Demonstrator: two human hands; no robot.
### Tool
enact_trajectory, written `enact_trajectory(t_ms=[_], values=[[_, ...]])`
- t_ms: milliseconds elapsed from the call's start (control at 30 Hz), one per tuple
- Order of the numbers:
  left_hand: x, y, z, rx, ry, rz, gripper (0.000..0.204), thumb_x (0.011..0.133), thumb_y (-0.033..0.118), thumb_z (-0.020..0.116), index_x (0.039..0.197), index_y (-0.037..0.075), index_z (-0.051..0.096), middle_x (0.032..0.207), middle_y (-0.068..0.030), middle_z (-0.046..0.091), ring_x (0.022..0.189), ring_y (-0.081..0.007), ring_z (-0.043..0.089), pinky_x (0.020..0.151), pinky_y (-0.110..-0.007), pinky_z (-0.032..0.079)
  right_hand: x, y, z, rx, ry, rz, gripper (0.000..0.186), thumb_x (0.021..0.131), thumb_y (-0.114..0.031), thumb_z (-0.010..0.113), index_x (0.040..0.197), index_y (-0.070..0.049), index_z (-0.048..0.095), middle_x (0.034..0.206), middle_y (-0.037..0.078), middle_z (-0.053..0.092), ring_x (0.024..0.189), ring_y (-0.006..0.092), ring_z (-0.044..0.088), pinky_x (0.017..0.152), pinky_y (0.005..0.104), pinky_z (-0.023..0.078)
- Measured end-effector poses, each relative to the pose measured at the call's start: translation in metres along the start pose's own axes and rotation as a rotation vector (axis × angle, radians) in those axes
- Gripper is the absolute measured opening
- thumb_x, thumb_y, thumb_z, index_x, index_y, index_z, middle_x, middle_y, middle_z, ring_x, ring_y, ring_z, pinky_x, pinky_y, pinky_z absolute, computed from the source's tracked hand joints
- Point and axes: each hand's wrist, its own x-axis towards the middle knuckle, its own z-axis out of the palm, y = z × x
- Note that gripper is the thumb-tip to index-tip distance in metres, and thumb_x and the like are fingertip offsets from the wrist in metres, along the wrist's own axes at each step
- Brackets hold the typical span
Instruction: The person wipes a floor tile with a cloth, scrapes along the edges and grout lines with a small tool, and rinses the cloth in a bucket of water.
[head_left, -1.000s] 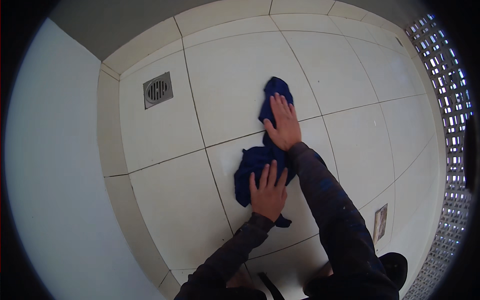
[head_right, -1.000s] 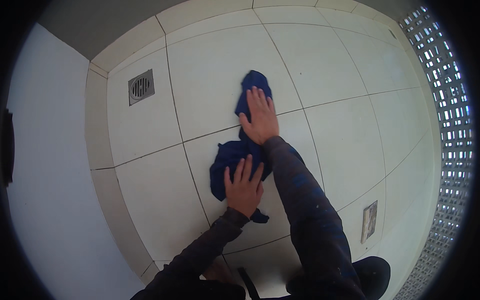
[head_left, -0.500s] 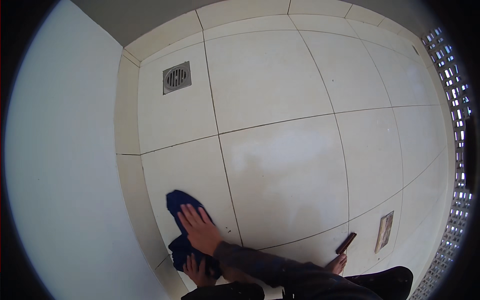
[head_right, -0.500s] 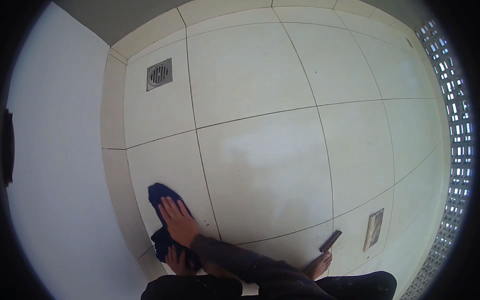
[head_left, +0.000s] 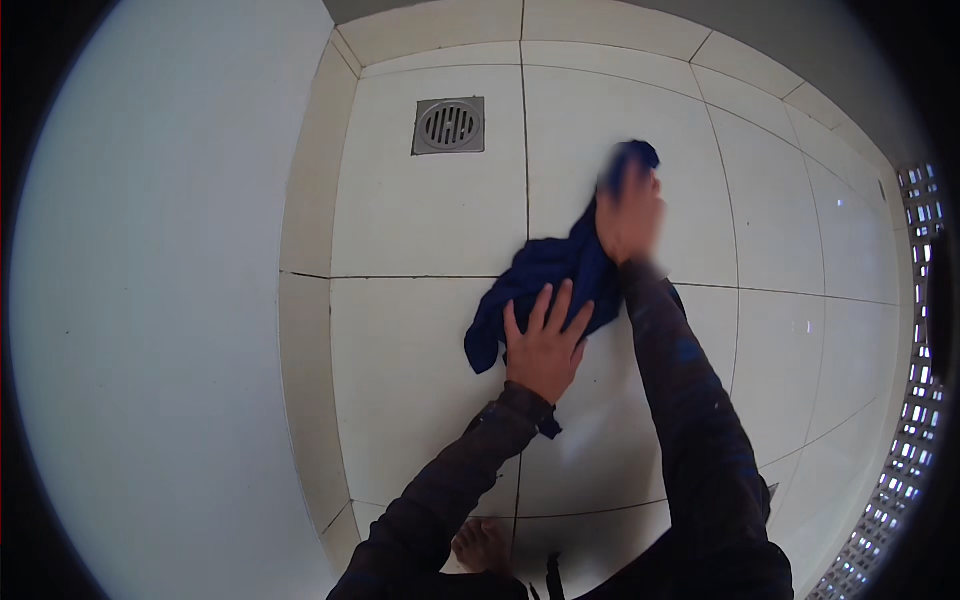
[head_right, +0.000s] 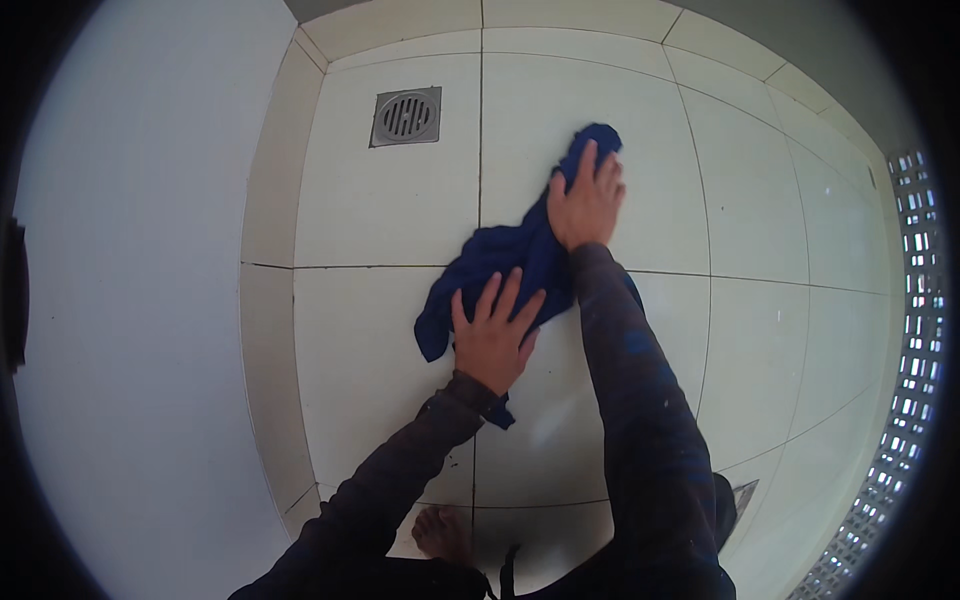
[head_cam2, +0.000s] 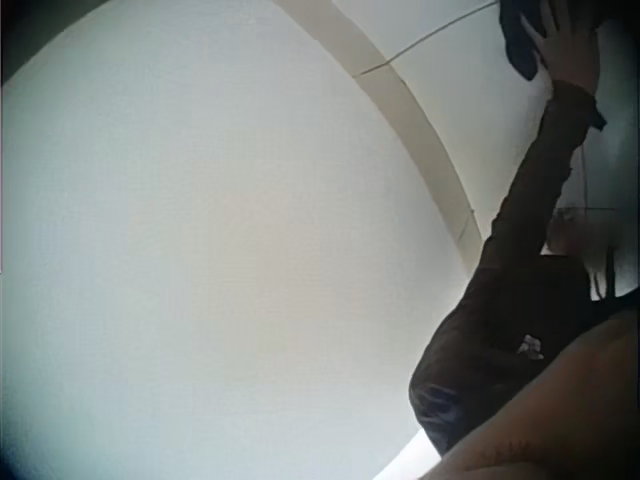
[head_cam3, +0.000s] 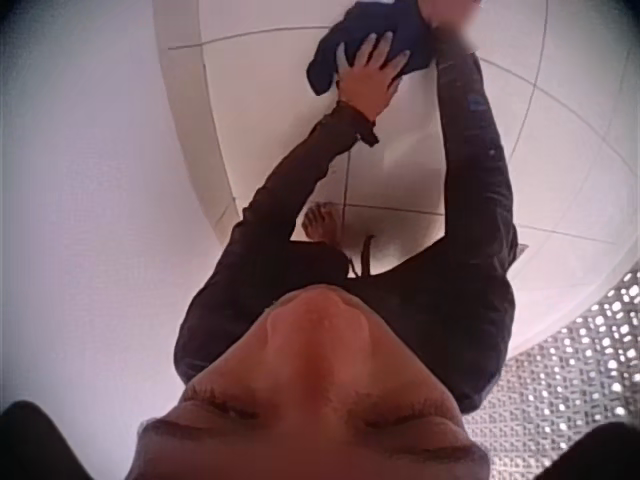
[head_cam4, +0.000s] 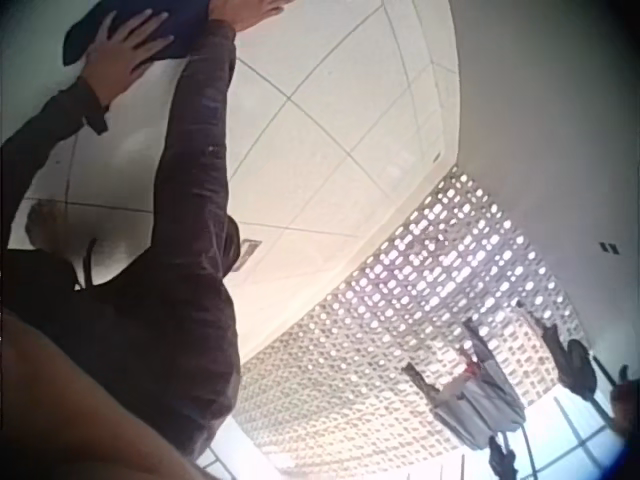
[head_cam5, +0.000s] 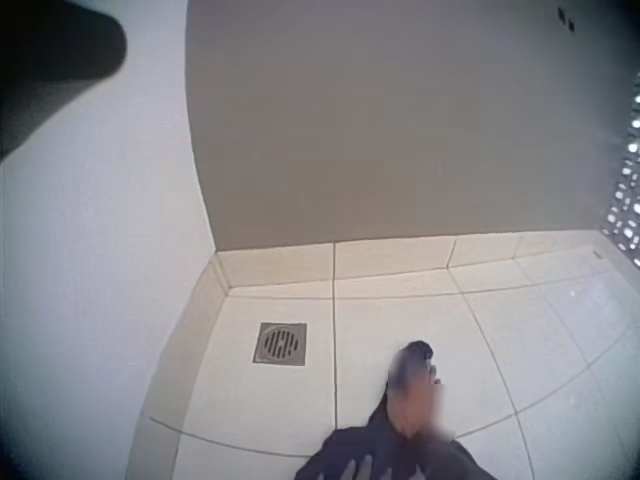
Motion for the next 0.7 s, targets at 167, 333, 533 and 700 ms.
enact_trajectory(t_ms=[167,333,533,700], values=[[-0.035,-0.072,-0.028,0.135,0.102,-0.381,0.055,0.095,0.037,0.066,0.149,0.028,0.06,0.168,-0.0096,0.041,0.153,-0.0333,0.038,0.119,-0.071,0.024,-0.012,-0.177,0.05,0.235,-0.166,-0.498,0.075,0.093,-0.033,0.064,0.158,-0.002,0.043,0.162,0.031,0.039,0.153,0.0461,0.035,0.126,0.0581,0.027],[-0.157,-0.099,-0.06,0.27,0.091,-0.657,0.055,0.1,0.04,0.057,0.151,0.019,0.058,0.168,-0.0187,0.038,0.153,-0.0431,0.035,0.121,-0.07,0.021,-0.142,-0.305,0.033,0.522,-0.353,-0.684,0.079,0.089,-0.033,0.065,0.156,0.003,0.044,0.163,0.034,0.036,0.155,0.0472,0.032,0.127,0.0573,0.024],[-0.339,-0.045,-0.06,0.293,0.078,-0.769,0.051,0.103,0.035,0.055,0.146,0.007,0.059,0.153,-0.0296,0.047,0.142,-0.0505,0.042,0.114,-0.062,0.033,-0.286,-0.258,-0.053,0.654,-0.697,-0.8,0.079,0.097,-0.042,0.065,0.157,0.004,0.042,0.168,0.037,0.024,0.153,0.0445,0.037,0.128,0.0559,0.024],[-0.461,-0.011,-0.062,0.381,0.125,-0.869,0.052,0.095,0.037,0.063,0.141,0.013,0.063,0.145,-0.0278,0.053,0.136,-0.0492,0.048,0.111,-0.065,0.035,-0.221,-0.084,-0.202,0.84,-0.883,-0.525,0.034,0.102,-0.013,0.067,0.135,-0.007,0.065,0.115,0.014,0.076,0.106,0.0332,0.073,0.095,0.0422,0.056]])
